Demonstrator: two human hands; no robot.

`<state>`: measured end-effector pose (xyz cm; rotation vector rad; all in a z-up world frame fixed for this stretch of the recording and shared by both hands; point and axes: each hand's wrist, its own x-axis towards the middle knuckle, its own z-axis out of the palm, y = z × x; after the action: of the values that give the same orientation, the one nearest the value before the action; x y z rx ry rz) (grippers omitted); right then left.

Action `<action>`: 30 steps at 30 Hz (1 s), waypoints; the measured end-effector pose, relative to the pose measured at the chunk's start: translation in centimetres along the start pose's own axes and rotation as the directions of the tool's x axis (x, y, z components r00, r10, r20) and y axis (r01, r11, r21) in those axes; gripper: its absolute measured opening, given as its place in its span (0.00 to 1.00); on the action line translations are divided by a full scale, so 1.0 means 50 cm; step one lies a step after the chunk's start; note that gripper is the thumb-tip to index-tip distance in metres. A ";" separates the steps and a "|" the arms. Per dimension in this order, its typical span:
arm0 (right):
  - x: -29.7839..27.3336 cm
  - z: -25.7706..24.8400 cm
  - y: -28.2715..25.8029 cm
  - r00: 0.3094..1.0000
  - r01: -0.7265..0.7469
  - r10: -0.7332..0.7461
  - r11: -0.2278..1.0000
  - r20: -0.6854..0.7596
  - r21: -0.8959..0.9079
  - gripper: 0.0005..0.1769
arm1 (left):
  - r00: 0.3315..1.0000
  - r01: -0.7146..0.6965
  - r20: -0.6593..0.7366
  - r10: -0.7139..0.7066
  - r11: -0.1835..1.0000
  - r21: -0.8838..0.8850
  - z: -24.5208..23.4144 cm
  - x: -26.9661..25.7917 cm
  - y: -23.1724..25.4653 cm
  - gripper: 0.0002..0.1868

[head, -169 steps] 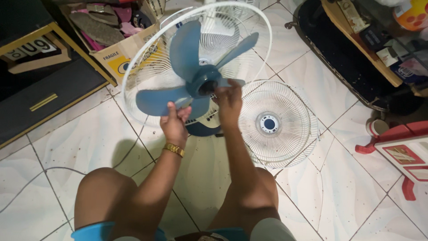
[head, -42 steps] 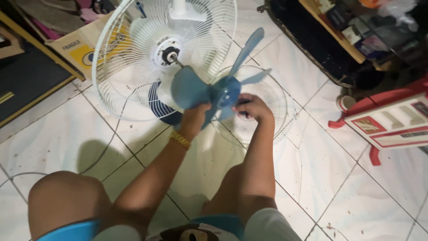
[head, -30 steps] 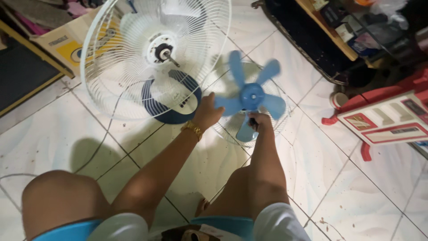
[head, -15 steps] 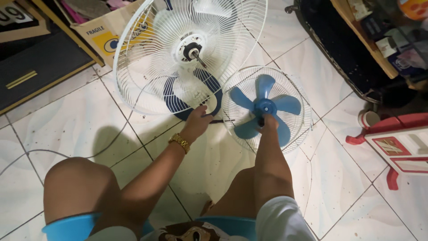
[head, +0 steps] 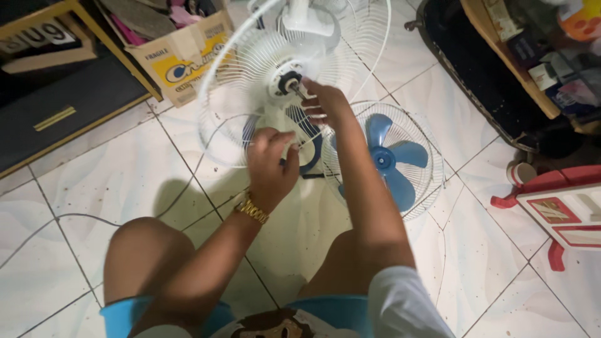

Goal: The person disassembles two pedestal fans on a tiled floor. They remove the front grille, fan blades, and rear grille from the first fan, then repeat the process on a second fan, placing the parts on the floor.

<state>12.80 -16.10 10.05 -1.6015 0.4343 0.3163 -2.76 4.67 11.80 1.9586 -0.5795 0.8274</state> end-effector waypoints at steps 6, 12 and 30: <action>0.072 0.034 -0.060 0.890 -0.304 0.274 0.952 0.365 0.026 0.41 | 0.941 0.085 -0.339 0.004 0.965 0.249 -0.146 0.101 -0.006 0.31; 0.112 0.046 -0.025 0.952 -0.188 0.168 0.980 0.257 0.057 0.35 | 0.989 0.122 -0.098 -0.109 0.981 0.151 -0.182 0.146 -0.087 0.42; 0.067 0.048 -0.082 0.878 -0.292 0.293 0.954 0.379 -0.060 0.36 | 0.999 0.011 0.030 -0.017 0.984 0.177 -0.195 0.152 -0.140 0.45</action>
<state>17.81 -13.80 11.97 -1.4278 0.3699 0.8480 3.92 16.01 17.13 2.1380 -0.5249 0.8658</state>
